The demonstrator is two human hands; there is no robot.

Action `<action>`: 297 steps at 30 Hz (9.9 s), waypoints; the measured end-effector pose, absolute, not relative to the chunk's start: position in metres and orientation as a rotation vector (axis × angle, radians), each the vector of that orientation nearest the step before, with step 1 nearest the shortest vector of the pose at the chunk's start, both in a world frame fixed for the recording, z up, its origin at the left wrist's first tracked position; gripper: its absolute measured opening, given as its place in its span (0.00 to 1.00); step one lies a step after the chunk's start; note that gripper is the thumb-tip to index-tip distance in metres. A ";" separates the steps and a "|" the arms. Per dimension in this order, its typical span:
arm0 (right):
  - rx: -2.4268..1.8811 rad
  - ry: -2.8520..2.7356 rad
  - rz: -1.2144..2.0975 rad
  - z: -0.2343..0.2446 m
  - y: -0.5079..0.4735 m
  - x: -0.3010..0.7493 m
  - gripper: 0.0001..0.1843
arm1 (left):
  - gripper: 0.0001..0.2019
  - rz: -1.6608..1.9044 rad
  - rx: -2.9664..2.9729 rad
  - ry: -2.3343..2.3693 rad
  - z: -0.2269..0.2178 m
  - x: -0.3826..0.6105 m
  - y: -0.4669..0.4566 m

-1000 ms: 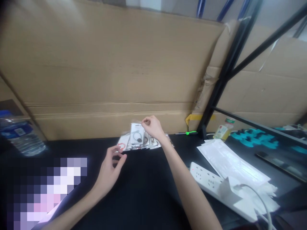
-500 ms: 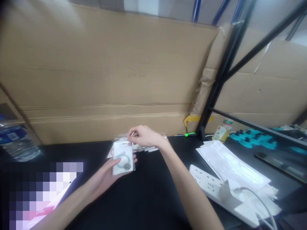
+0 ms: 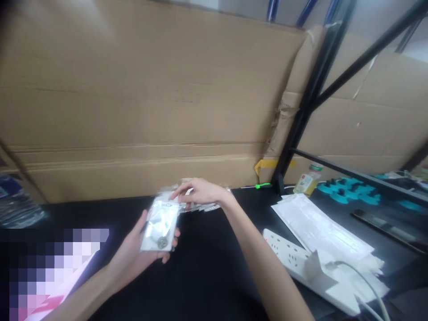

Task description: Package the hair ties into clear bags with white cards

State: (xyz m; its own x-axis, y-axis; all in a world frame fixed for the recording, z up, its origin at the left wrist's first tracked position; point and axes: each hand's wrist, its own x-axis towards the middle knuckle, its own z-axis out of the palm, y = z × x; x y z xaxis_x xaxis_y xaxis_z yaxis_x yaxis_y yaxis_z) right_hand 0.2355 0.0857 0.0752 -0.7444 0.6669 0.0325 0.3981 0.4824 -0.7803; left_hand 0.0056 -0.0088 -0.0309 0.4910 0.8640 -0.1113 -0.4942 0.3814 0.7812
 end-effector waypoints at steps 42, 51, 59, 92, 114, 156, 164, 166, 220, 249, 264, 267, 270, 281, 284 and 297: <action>-1.213 -2.571 0.787 0.062 0.115 0.270 0.27 | 0.30 0.764 1.554 2.374 0.001 -0.056 0.082; -1.239 -2.585 1.415 0.057 0.101 0.249 0.38 | 0.25 0.361 1.883 2.536 0.003 -0.045 0.093; -1.087 -2.626 1.733 0.045 0.077 0.193 0.36 | 0.21 0.404 2.323 1.865 0.004 -0.036 0.069; -1.213 -2.223 0.624 0.045 0.108 0.228 0.18 | 0.13 1.517 2.276 1.077 -0.027 -0.011 0.017; -1.274 -1.983 1.157 0.025 0.129 0.247 0.08 | 0.12 1.783 2.361 1.237 -0.026 -0.005 0.029; -1.164 -1.966 1.320 0.059 0.117 0.324 0.16 | 0.25 1.735 1.170 1.413 -0.013 -0.026 0.051; -0.836 -2.435 1.478 0.057 0.097 0.243 0.13 | 0.16 1.845 0.966 1.356 -0.011 -0.030 0.054; -0.735 -2.511 1.467 0.049 0.090 0.213 0.09 | 0.16 1.802 0.960 1.384 -0.010 -0.026 0.052; -1.223 -2.057 0.915 0.029 0.117 0.231 0.11 | 0.29 1.383 1.300 1.071 -0.011 -0.008 0.036; -0.923 -1.871 1.635 0.036 0.115 0.239 0.14 | 0.28 1.405 1.224 1.194 -0.010 -0.015 0.041; -0.769 -1.844 1.844 0.034 0.107 0.234 0.18 | 0.29 1.370 1.269 1.165 -0.009 -0.010 0.038; -0.774 -1.818 1.879 0.036 0.104 0.232 0.15 | 0.33 1.384 1.237 1.183 -0.008 -0.010 0.037; -0.835 -1.814 1.849 0.040 0.103 0.232 0.14 | 0.39 1.403 1.271 1.153 -0.006 -0.009 0.035; -0.853 -1.754 1.531 0.062 0.105 0.271 0.14 | 0.24 1.524 1.312 1.178 -0.003 -0.018 0.039; -0.883 -1.748 1.450 0.062 0.108 0.273 0.14 | 0.22 1.568 1.211 1.244 -0.003 -0.021 0.041; -0.936 -2.562 1.493 0.070 0.084 0.242 0.13 | 0.23 1.687 1.114 1.669 -0.040 -0.059 0.070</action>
